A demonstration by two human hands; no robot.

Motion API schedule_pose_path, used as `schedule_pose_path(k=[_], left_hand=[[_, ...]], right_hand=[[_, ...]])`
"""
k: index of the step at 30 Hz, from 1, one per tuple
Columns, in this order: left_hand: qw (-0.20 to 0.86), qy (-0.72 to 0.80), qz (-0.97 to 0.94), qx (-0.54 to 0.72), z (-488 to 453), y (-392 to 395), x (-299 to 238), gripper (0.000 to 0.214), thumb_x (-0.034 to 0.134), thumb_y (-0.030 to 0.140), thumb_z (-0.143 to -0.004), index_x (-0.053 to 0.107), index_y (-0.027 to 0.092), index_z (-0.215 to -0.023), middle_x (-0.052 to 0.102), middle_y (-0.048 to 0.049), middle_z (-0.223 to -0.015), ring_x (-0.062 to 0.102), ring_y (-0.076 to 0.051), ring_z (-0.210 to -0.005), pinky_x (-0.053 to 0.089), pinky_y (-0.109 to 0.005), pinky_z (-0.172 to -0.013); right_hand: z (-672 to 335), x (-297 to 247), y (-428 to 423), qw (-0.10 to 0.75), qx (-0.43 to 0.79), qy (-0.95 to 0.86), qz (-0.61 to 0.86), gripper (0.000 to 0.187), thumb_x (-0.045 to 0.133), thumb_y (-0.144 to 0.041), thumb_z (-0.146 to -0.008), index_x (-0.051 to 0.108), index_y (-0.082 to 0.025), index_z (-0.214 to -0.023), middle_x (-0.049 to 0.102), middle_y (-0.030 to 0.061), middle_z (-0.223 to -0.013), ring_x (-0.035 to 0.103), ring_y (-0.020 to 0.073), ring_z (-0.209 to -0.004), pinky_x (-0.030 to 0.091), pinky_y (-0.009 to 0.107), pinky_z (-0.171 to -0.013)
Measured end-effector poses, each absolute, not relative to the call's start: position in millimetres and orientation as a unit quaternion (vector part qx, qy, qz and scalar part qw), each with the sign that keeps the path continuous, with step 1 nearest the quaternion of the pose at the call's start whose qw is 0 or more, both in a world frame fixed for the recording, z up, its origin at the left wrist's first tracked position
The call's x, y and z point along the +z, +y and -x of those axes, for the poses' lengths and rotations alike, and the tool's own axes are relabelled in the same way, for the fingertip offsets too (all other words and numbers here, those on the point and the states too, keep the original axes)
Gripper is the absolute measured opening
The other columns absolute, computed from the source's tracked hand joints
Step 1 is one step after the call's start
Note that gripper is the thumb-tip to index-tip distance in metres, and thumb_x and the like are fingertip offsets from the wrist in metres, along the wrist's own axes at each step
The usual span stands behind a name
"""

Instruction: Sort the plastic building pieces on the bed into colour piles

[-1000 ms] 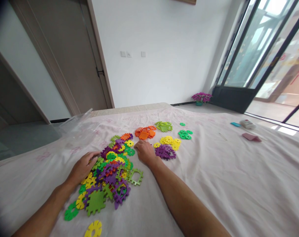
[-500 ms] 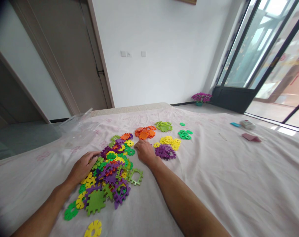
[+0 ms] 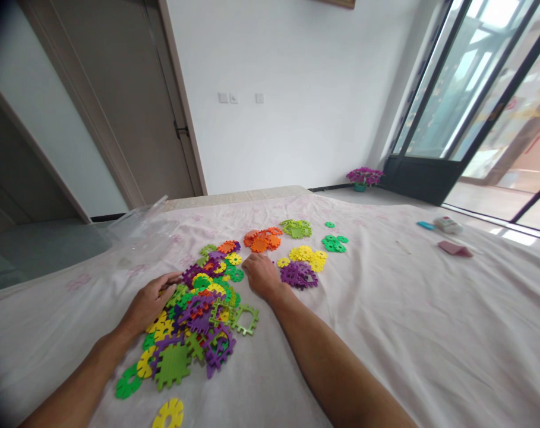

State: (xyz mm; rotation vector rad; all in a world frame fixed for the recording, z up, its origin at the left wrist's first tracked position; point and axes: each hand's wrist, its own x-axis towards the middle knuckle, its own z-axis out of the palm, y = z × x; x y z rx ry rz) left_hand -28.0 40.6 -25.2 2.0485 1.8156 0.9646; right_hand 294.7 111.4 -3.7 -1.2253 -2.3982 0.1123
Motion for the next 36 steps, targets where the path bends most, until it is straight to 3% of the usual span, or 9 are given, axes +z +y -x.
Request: schedule_pose_path(k=[7,12,18,24,31,36], left_hand=[[0.14,0.616,-0.693,0.348,24.5,35.9,-20.0,0.041,0.046,0.039,-0.086,0.057,0.023,-0.123,0.073,-0.0024,-0.103,0.069,-0.017,-0.088,0.052,-0.028,-0.083],[0.156,0.603,-0.698,0.353,24.0,33.5,-18.3,0.037,0.047,0.039,-0.087,0.056,0.024,-0.119,0.073,-0.0001,-0.096,0.068,-0.016,-0.088,0.05,-0.026,-0.082],[0.147,0.605,-0.706,0.338,22.7,31.7,-18.1,0.027,0.047,0.043,-0.087,0.06,0.023,-0.1,0.072,0.0002,-0.092,0.067,-0.016,-0.082,0.05,-0.027,-0.081],[0.115,0.615,-0.706,0.331,19.0,29.1,-15.1,0.027,0.046,0.043,-0.086,0.062,0.024,-0.095,0.072,0.0019,-0.085,0.065,-0.015,-0.073,0.05,-0.025,-0.073],[0.099,0.615,-0.703,0.342,18.0,29.4,-13.6,0.025,0.046,0.039,-0.087,0.062,0.023,-0.097,0.071,0.0001,-0.091,0.065,-0.015,-0.078,0.05,-0.026,-0.078],[0.114,0.616,-0.702,0.338,17.8,31.3,-13.4,0.03,0.043,0.037,-0.088,0.061,0.023,-0.109,0.071,-0.0035,-0.105,0.066,-0.018,-0.09,0.051,-0.031,-0.086]], right_hand=[[-292.1,-2.3,108.7,0.21,0.013,-0.876,0.433,0.022,0.048,-0.016,-0.092,0.069,-0.021,-0.099,0.065,0.0075,-0.099,0.055,0.0196,-0.097,0.037,0.03,-0.087],[-286.0,-2.7,104.7,0.203,0.026,-0.882,0.425,0.027,0.049,-0.008,-0.086,0.068,-0.021,-0.102,0.066,0.0077,-0.102,0.055,0.0192,-0.1,0.036,0.029,-0.09],[-273.3,-6.8,97.6,0.223,0.051,-0.893,0.388,0.031,0.05,-0.005,-0.082,0.067,-0.02,-0.104,0.066,0.007,-0.103,0.056,0.0186,-0.099,0.038,0.029,-0.09],[-268.9,-7.9,92.7,0.26,0.106,-0.902,0.328,0.032,0.048,-0.005,-0.083,0.068,-0.021,-0.103,0.068,0.0045,-0.102,0.059,0.0161,-0.098,0.041,0.026,-0.09],[-271.0,-2.5,93.6,0.3,0.118,-0.877,0.357,0.028,0.049,-0.022,-0.093,0.064,-0.019,-0.116,0.068,0.0082,-0.109,0.06,0.0187,-0.102,0.042,0.03,-0.092],[-273.6,3.5,91.1,0.265,0.148,-0.902,0.306,0.033,0.047,-0.038,-0.096,0.063,-0.021,-0.119,0.068,0.0067,-0.108,0.06,0.0186,-0.101,0.043,0.03,-0.09]])
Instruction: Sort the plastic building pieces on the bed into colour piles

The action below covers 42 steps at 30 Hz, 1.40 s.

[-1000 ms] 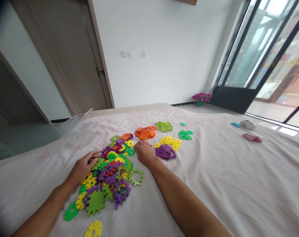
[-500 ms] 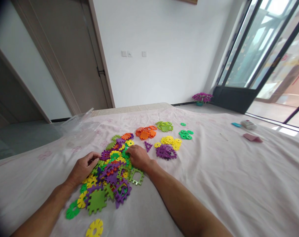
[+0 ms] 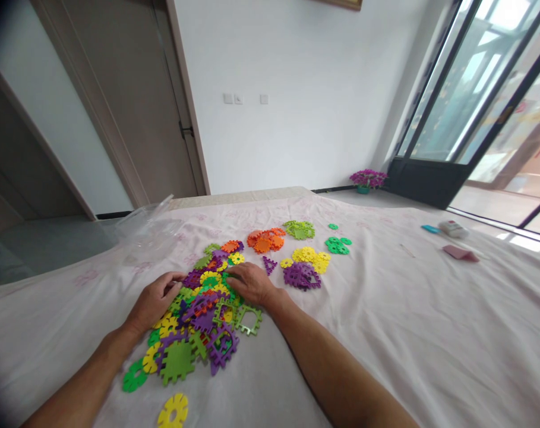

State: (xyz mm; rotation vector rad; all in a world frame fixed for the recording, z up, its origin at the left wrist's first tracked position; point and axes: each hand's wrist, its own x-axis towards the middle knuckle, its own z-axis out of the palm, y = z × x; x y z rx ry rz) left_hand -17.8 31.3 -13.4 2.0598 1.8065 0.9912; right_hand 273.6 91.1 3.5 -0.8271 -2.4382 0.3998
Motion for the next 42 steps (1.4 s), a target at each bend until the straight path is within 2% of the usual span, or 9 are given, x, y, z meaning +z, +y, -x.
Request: schedule_pose_path(k=[4,10,14,18,22,24,26,35,42], left_hand=[[0.116,0.623,-0.706,0.316,18.3,32.0,-13.3,0.032,0.041,0.037,-0.089,0.062,0.024,-0.11,0.07,-0.0031,-0.11,0.066,-0.019,-0.096,0.05,-0.032,-0.09],[0.086,0.617,-0.717,0.312,18.5,32.7,-12.7,0.031,0.04,0.036,-0.089,0.066,0.025,-0.103,0.07,-0.0013,-0.109,0.064,-0.019,-0.102,0.047,-0.031,-0.093],[0.084,0.618,-0.718,0.308,18.5,33.0,-12.4,0.031,0.04,0.036,-0.089,0.066,0.025,-0.103,0.07,-0.0011,-0.109,0.064,-0.018,-0.102,0.047,-0.03,-0.093],[0.087,0.615,-0.721,0.308,19.4,33.6,-12.8,0.031,0.041,0.036,-0.09,0.066,0.024,-0.104,0.07,-0.0012,-0.109,0.064,-0.018,-0.103,0.047,-0.03,-0.093],[0.085,0.614,-0.721,0.308,20.0,34.3,-13.1,0.032,0.041,0.036,-0.089,0.066,0.024,-0.104,0.07,-0.0011,-0.109,0.064,-0.018,-0.103,0.047,-0.03,-0.093],[0.086,0.615,-0.722,0.306,20.3,34.5,-13.4,0.032,0.041,0.037,-0.089,0.066,0.024,-0.104,0.07,-0.0011,-0.109,0.064,-0.018,-0.102,0.047,-0.029,-0.093],[0.087,0.614,-0.723,0.304,20.6,34.7,-13.9,0.032,0.041,0.037,-0.09,0.066,0.024,-0.105,0.07,-0.0013,-0.11,0.064,-0.018,-0.103,0.047,-0.03,-0.093],[0.08,0.62,-0.722,0.295,21.5,34.6,-15.2,0.033,0.04,0.039,-0.09,0.066,0.025,-0.104,0.07,-0.0007,-0.111,0.064,-0.018,-0.103,0.047,-0.028,-0.092],[0.077,0.618,-0.725,0.295,24.4,36.7,-19.0,0.032,0.04,0.039,-0.09,0.066,0.026,-0.105,0.069,0.0003,-0.112,0.063,-0.017,-0.105,0.046,-0.027,-0.092]], right_hand=[[-272.4,4.0,90.2,0.261,0.139,-0.911,0.287,0.039,0.06,-0.044,-0.087,0.064,-0.021,-0.118,0.068,0.0071,-0.107,0.06,0.0201,-0.1,0.043,0.031,-0.09],[-272.9,1.9,94.0,0.288,0.164,-0.897,0.292,0.042,0.069,-0.037,-0.079,0.065,-0.02,-0.117,0.068,0.0055,-0.097,0.059,0.0196,-0.091,0.043,0.032,-0.087],[-273.5,-5.6,99.7,0.327,0.255,-0.859,0.302,0.051,0.071,-0.024,-0.074,0.061,-0.019,-0.123,0.065,0.003,-0.093,0.058,0.0152,-0.081,0.046,0.028,-0.076],[-270.5,-12.0,105.7,0.364,0.374,-0.79,0.323,0.051,0.068,-0.015,-0.07,0.062,-0.016,-0.122,0.064,0.0017,-0.088,0.054,0.0097,-0.068,0.045,0.022,-0.063],[-270.6,-12.8,108.8,0.317,0.43,-0.787,0.308,0.044,0.069,-0.017,-0.07,0.067,-0.015,-0.114,0.064,-0.0009,-0.08,0.048,0.0066,-0.059,0.039,0.019,-0.055],[-272.2,-12.3,109.7,0.282,0.424,-0.802,0.312,0.036,0.07,-0.02,-0.071,0.071,-0.015,-0.106,0.061,-0.0033,-0.067,0.045,0.0064,-0.055,0.036,0.018,-0.052],[-274.4,-11.5,111.9,0.29,0.403,-0.801,0.334,0.029,0.068,-0.022,-0.073,0.073,-0.015,-0.1,0.059,-0.0038,-0.061,0.045,0.0069,-0.053,0.035,0.018,-0.051],[-319.9,2.8,143.3,0.519,0.203,-0.66,0.504,0.027,0.057,-0.027,-0.077,0.072,-0.018,-0.097,0.071,0.0028,-0.084,0.062,0.0155,-0.072,0.048,0.025,-0.065],[-372.5,10.4,156.5,0.594,0.173,-0.513,0.596,0.039,0.055,-0.035,-0.075,0.07,-0.014,-0.104,0.07,0.0047,-0.08,0.063,0.0151,-0.058,0.052,0.028,-0.06]])
